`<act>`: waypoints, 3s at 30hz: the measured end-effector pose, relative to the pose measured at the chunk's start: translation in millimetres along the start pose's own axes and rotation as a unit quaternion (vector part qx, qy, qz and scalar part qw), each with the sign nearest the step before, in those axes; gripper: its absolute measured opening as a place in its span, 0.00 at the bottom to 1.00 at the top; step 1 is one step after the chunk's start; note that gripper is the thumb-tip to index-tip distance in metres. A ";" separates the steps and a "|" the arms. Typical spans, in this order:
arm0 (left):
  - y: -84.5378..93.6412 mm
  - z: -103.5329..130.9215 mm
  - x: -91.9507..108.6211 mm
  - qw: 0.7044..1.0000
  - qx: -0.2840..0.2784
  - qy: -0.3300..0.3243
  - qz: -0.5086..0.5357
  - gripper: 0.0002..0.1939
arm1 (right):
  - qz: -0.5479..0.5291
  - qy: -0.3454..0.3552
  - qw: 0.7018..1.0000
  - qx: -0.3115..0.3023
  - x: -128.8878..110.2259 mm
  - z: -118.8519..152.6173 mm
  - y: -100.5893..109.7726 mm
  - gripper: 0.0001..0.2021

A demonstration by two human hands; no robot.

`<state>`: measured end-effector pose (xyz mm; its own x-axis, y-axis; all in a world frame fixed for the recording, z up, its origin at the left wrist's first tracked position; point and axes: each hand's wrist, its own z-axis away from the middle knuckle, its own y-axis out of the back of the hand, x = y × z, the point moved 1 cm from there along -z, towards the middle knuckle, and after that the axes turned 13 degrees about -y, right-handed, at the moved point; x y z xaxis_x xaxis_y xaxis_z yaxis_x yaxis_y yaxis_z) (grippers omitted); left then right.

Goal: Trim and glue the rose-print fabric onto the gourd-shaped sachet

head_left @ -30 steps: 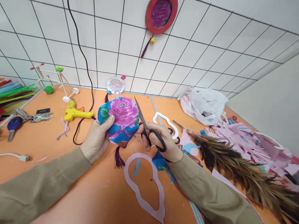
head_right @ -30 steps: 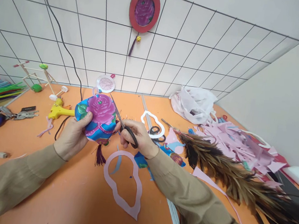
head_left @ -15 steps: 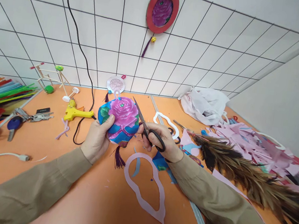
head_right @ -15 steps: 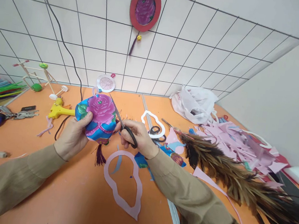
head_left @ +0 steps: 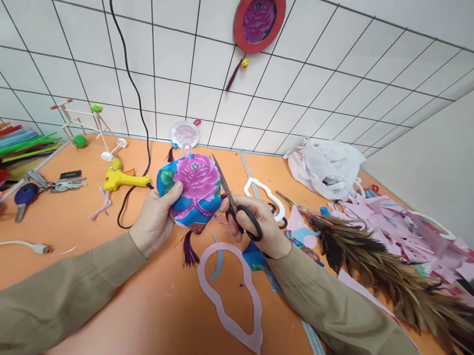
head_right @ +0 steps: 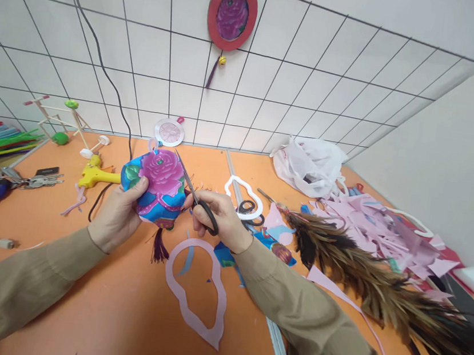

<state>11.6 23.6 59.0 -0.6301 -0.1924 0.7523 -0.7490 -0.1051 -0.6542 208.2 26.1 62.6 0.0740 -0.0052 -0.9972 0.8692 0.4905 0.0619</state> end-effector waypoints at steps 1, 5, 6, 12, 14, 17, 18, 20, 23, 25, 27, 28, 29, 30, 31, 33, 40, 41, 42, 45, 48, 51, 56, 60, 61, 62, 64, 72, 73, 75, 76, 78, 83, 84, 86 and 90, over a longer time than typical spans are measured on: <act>0.0 -0.1 0.3 1.000 0.000 0.000 -0.001 0.15 | -0.001 -0.002 1.000 0.001 -0.2 0.1 -0.1 0.25; 0.5 -0.8 0.9 1.000 -0.005 -0.001 -0.003 0.15 | -0.002 -0.003 1.000 0.000 0.4 0.2 -0.1 0.24; 0.8 -1.1 0.8 1.000 -0.005 -0.002 -0.003 0.15 | -0.002 -0.002 1.000 0.000 0.8 0.0 0.1 0.24; 2.1 -3.2 -0.5 1.000 0.001 -0.008 -0.004 0.16 | -0.001 -0.003 1.000 0.000 2.9 -0.5 1.2 0.24; 2.4 -4.2 -0.3 1.000 -0.002 -0.012 -0.007 0.17 | -0.004 -0.004 1.000 -0.001 3.3 -0.5 1.3 0.23; 3.4 -6.6 0.3 1.000 -0.014 -0.010 -0.011 0.17 | -0.007 -0.005 1.000 -0.001 3.7 -0.7 1.4 0.24; 4.0 -7.5 0.4 1.000 -0.018 -0.009 -0.012 0.17 | -0.007 -0.005 1.000 -0.001 3.7 -0.7 1.4 0.24; 5.2 -9.4 0.6 1.000 -0.022 -0.008 -0.013 0.17 | -0.004 -0.005 1.000 0.002 3.6 -0.7 1.5 0.24; 7.0 -12.2 1.1 1.000 -0.021 -0.013 -0.013 0.16 | -0.002 0.001 1.000 0.002 3.1 -0.3 1.7 0.23; 8.2 -14.2 2.0 1.000 -0.022 -0.016 -0.015 0.16 | -0.004 0.003 1.000 -0.001 2.6 0.2 1.8 0.23; 9.1 -16.7 3.6 0.999 -0.029 -0.017 -0.023 0.17 | -0.005 0.001 1.000 0.000 2.0 0.6 2.0 0.23; 9.4 -18.1 4.7 0.999 -0.035 -0.017 -0.028 0.17 | -0.005 -0.002 1.000 0.002 1.6 0.8 2.1 0.24; 9.7 -19.6 5.7 0.999 -0.040 -0.017 -0.033 0.17 | -0.004 -0.006 1.000 0.005 1.1 1.0 2.1 0.24; 9.9 -21.0 6.8 0.998 -0.045 -0.019 -0.036 0.18 | -0.004 -0.011 1.000 0.007 0.6 1.1 2.1 0.24; 10.1 -22.4 7.6 0.998 -0.048 -0.020 -0.038 0.18 | -0.004 -0.015 1.000 0.009 0.1 1.3 2.0 0.24; 10.6 -24.8 8.7 0.998 -0.050 -0.024 -0.037 0.18 | -0.007 -0.022 1.000 0.011 -0.9 1.6 1.7 0.24; 13.5 -30.3 8.8 0.997 -0.060 -0.026 -0.042 0.20 | -0.015 -0.027 0.999 0.018 -3.1 2.1 1.0 0.24; 13.8 -30.8 9.1 0.997 -0.060 -0.026 -0.042 0.20 | -0.018 -0.028 0.999 0.020 -3.4 2.1 1.0 0.24; 13.9 -31.2 9.5 0.997 -0.060 -0.027 -0.043 0.20 | -0.020 -0.029 0.999 0.022 -3.5 2.2 1.0 0.24; 14.0 -31.9 10.8 0.997 -0.058 -0.027 -0.046 0.21 | -0.024 -0.029 0.999 0.022 -2.8 2.1 1.0 0.24; 14.0 -31.7 11.5 0.997 -0.060 -0.026 -0.048 0.21 | -0.035 0.000 0.999 0.035 -1.3 0.9 1.0 0.24; 13.8 -30.0 10.8 0.995 -0.074 -0.002 -0.060 0.20 | -0.047 0.039 0.993 0.100 -2.2 -1.6 1.9 0.23; 12.2 -23.5 8.6 0.990 -0.108 0.035 -0.087 0.19 | -0.017 0.058 0.989 0.137 -12.2 -4.3 3.4 0.22; 13.1 -19.5 6.5 0.983 -0.136 0.047 -0.112 0.19 | -0.034 0.051 0.990 0.123 -20.4 -1.5 3.2 0.23; 13.7 -19.0 5.9 0.982 -0.142 0.044 -0.117 0.19 | -0.038 0.046 0.990 0.127 -21.8 -0.5 2.7 0.22; 14.3 -18.5 5.2 0.981 -0.147 0.039 -0.122 0.20 | -0.039 0.039 0.990 0.133 -22.9 0.3 2.1 0.22; 15.2 -17.4 3.6 0.977 -0.159 0.030 -0.136 0.19 | -0.036 0.021 0.988 0.146 -24.4 1.4 0.4 0.21; 11.4 -9.1 -1.7 0.970 -0.182 0.062 -0.149 0.16 | -0.052 -0.013 0.983 0.178 -22.9 -1.7 -4.5 0.21; 10.7 -8.1 -2.0 0.971 -0.180 0.067 -0.142 0.15 | -0.059 -0.017 0.982 0.181 -22.4 -1.8 -4.7 0.22; 9.8 -6.4 -2.6 0.973 -0.175 0.078 -0.129 0.15 | -0.069 -0.020 0.981 0.183 -21.7 -1.4 -5.0 0.23; 9.5 -5.8 -2.9 0.974 -0.171 0.083 -0.124 0.15 | -0.071 -0.021 0.981 0.180 -21.4 -1.1 -5.2 0.23; 9.3 -4.8 -3.4 0.975 -0.164 0.089 -0.117 0.14 | -0.067 -0.028 0.983 0.168 -20.6 -0.5 -5.7 0.23; 9.9 -4.2 -4.1 0.975 -0.165 0.087 -0.117 0.14 | -0.064 -0.034 0.985 0.159 -19.2 -0.4 -6.7 0.23; 10.1 -4.3 -4.2 0.975 -0.168 0.088 -0.116 0.14 | -0.063 -0.031 0.984 0.162 -19.2 -0.6 -6.8 0.23; 10.3 -4.8 -4.3 0.974 -0.176 0.091 -0.114 0.14 | -0.058 -0.024 0.984 0.168 -19.6 -0.9 -6.9 0.22; 10.9 -5.5 -4.5 0.972 -0.181 0.101 -0.108 0.12 | -0.041 -0.009 0.985 0.169 -20.0 -1.4 -6.7 0.22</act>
<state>5.1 28.8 48.9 -0.4507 -0.0038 0.8927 -0.8678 0.2365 -0.4371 200.2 24.1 82.1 0.0028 -0.0495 -0.9988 0.9855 0.1696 -0.0056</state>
